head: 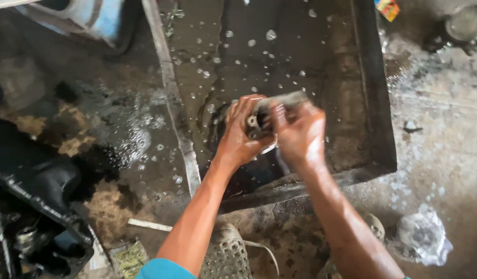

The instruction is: The person scrubs a cylindrical metal engine part with a wire brush in a tray of dark liquid. They rotate the part to clean different sides and then scrub a larger, flanged metal component in the same manner.

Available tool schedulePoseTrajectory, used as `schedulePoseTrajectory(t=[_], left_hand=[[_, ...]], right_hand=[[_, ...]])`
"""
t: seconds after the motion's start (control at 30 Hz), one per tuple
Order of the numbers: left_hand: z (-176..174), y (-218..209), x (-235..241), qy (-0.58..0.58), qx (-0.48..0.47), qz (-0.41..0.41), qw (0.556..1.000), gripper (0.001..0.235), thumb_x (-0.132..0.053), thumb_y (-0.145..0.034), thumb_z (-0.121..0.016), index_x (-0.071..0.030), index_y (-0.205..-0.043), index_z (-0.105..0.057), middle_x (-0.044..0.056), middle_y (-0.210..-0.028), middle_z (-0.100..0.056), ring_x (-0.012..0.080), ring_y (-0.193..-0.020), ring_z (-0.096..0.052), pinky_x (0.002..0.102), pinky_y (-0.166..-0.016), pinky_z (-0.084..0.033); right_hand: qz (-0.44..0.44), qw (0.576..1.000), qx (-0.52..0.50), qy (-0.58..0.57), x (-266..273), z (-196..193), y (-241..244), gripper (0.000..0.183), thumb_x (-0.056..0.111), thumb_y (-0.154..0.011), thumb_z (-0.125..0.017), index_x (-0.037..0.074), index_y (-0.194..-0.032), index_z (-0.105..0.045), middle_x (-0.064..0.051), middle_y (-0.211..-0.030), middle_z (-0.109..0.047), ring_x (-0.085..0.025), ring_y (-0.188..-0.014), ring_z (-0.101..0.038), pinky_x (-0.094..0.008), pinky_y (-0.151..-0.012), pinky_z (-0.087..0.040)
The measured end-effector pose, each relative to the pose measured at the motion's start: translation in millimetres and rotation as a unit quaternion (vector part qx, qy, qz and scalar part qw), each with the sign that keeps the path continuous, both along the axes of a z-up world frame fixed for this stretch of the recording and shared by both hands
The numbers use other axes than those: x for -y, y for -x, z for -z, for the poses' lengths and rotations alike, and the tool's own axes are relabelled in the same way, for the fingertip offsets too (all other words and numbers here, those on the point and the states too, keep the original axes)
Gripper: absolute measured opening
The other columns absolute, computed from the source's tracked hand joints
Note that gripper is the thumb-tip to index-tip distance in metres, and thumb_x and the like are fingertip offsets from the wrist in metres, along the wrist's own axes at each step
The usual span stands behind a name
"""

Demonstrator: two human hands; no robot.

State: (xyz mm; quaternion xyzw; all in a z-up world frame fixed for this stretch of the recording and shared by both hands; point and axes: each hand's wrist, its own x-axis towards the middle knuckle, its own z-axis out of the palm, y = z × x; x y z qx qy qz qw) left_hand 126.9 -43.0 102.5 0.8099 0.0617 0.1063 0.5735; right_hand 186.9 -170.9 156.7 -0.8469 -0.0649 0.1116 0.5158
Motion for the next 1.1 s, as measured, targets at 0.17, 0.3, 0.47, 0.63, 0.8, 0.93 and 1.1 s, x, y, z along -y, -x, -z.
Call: schedulePoseTrajectory(t=[0.17, 0.3, 0.47, 0.63, 0.8, 0.93, 1.1], left_hand=[[-3, -12, -12, 0.043, -0.068, 0.059, 0.995, 0.075, -0.017, -0.06, -0.089, -0.016, -0.129, -0.06, 0.004, -0.127, -0.062, 0.031, -0.126, -0.053, 0.044, -0.112, -0.041], [5, -22, -25, 0.105, -0.113, 0.096, 0.983, 0.075, -0.021, -0.06, -0.089, -0.019, -0.128, -0.058, 0.001, -0.124, -0.063, 0.027, -0.122, -0.061, 0.041, -0.109, -0.049], [8, -28, -33, 0.141, -0.105, 0.133, 0.975, 0.077, -0.018, -0.061, -0.091, -0.018, -0.131, -0.057, 0.005, -0.127, -0.065, 0.0274, -0.121, -0.061, 0.04, -0.107, -0.05], [8, -26, -30, 0.111, -0.078, 0.11, 0.985, 0.074, -0.016, -0.065, -0.091, -0.017, -0.132, -0.058, 0.006, -0.131, -0.061, 0.0288, -0.128, -0.058, 0.04, -0.11, -0.044], [12, -11, -15, 0.078, -0.055, 0.041, 0.995, 0.075, -0.014, -0.063, -0.091, -0.013, -0.131, -0.059, 0.007, -0.132, -0.062, 0.0294, -0.129, -0.056, 0.039, -0.112, -0.041], [18, -6, -8, 0.08, -0.017, 0.004, 0.997, 0.075, -0.018, -0.065, -0.093, -0.011, -0.132, -0.059, 0.007, -0.131, -0.061, 0.0287, -0.129, -0.057, 0.039, -0.114, -0.044], [20, 1, 2, 0.141, -0.002, -0.043, 0.989, 0.078, -0.02, -0.066, -0.092, -0.011, -0.135, -0.057, 0.008, -0.132, -0.06, 0.0296, -0.131, -0.057, 0.04, -0.115, -0.046]], right_hand=[[-0.083, 0.996, -0.02, -0.007, 7, -3, -17, 0.016, 0.017, -0.098, -0.072, 0.001, -0.1, -0.072, -0.006, -0.09, -0.078, -0.009, -0.08, -0.071, -0.028, -0.071, -0.06], [-0.122, 0.991, -0.045, -0.027, 2, -7, -23, 0.017, 0.019, -0.1, -0.07, 0.002, -0.102, -0.07, -0.007, -0.09, -0.077, -0.01, -0.079, -0.069, -0.029, -0.07, -0.059], [-0.196, 0.979, 0.034, 0.041, -3, -12, -33, 0.015, 0.016, -0.097, -0.072, 0.001, -0.1, -0.073, -0.01, -0.091, -0.076, -0.012, -0.078, -0.07, -0.03, -0.068, -0.059], [-0.136, 0.989, 0.009, 0.055, 5, -21, -30, 0.014, 0.013, -0.099, -0.072, 0.0, -0.101, -0.073, -0.007, -0.087, -0.077, -0.009, -0.075, -0.068, -0.028, -0.067, -0.057], [0.06, 0.989, -0.106, -0.088, 19, -16, 5, 0.01, 0.008, -0.099, -0.067, 0.0, -0.102, -0.072, -0.004, -0.092, -0.078, -0.007, -0.076, -0.07, -0.024, -0.07, -0.059], [0.139, 0.983, -0.095, -0.066, 11, -7, 28, 0.012, 0.01, -0.099, -0.068, -0.001, -0.099, -0.072, -0.008, -0.086, -0.076, -0.01, -0.071, -0.069, -0.026, -0.065, -0.057], [0.143, 0.987, -0.053, 0.059, -12, -12, 48, 0.014, 0.014, -0.096, -0.07, 0.001, -0.098, -0.074, -0.009, -0.084, -0.078, -0.011, -0.071, -0.071, -0.029, -0.065, -0.057]])
